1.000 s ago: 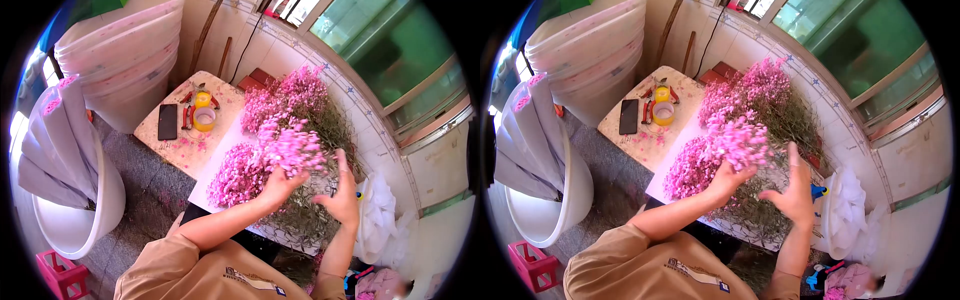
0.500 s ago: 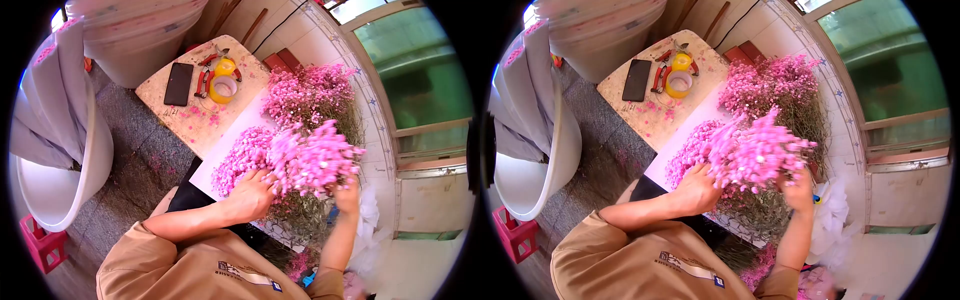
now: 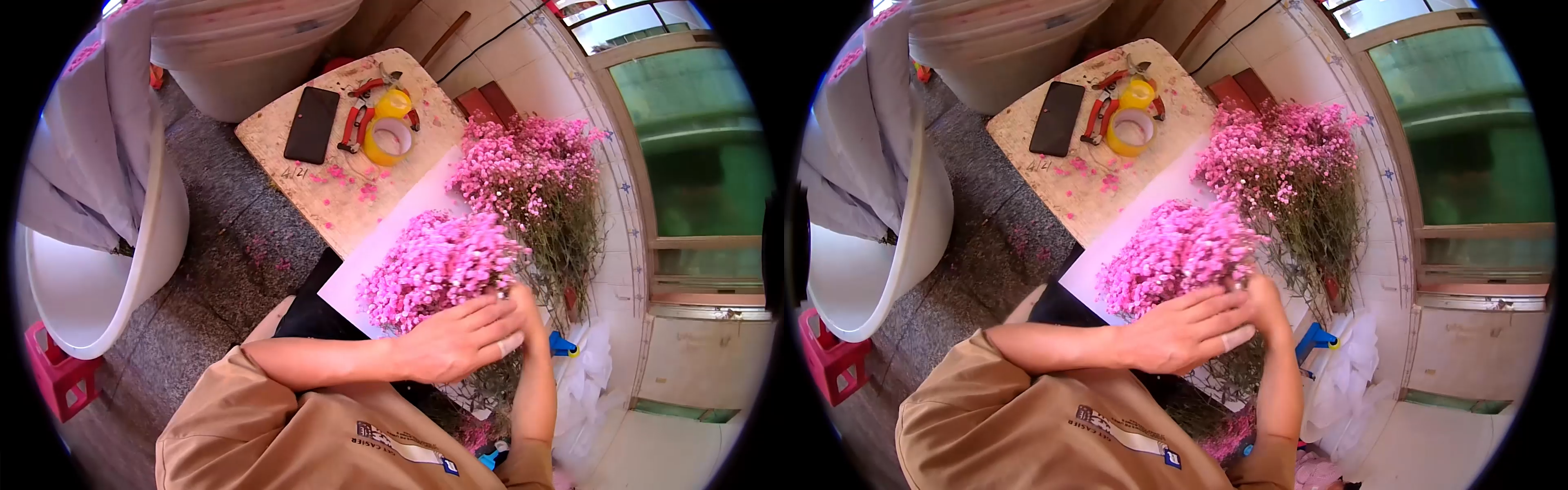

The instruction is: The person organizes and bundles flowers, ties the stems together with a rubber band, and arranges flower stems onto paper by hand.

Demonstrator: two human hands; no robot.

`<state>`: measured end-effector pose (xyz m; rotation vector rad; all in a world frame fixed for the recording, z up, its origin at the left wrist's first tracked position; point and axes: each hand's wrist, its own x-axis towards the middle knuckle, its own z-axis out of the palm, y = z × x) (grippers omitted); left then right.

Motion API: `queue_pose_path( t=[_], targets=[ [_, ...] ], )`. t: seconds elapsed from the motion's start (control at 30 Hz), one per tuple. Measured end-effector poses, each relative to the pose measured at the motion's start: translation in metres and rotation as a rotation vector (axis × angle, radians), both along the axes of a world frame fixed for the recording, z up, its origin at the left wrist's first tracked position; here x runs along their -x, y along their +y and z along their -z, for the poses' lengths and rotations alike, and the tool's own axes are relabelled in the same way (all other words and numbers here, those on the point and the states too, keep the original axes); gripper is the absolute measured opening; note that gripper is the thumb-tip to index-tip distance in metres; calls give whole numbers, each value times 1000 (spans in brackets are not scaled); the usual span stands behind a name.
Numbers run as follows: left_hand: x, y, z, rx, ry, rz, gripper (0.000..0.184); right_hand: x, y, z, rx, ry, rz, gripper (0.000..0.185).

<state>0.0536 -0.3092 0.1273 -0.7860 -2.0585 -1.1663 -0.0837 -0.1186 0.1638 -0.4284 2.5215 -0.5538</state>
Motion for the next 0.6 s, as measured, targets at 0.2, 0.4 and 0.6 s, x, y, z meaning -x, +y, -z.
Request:
queue_pose_path(
  t=[0.2,0.4,0.6],
  targets=[
    [69,14,57,141,-220,-229,55,-6,1,14,-64,153,-76,36],
    [94,11,62,231,-354,-135,58,-29,25,-15,28,618,-281,59],
    [92,16,52,385,-287,-179,55,-26,70,32,14,356,-321,73]
  ],
)
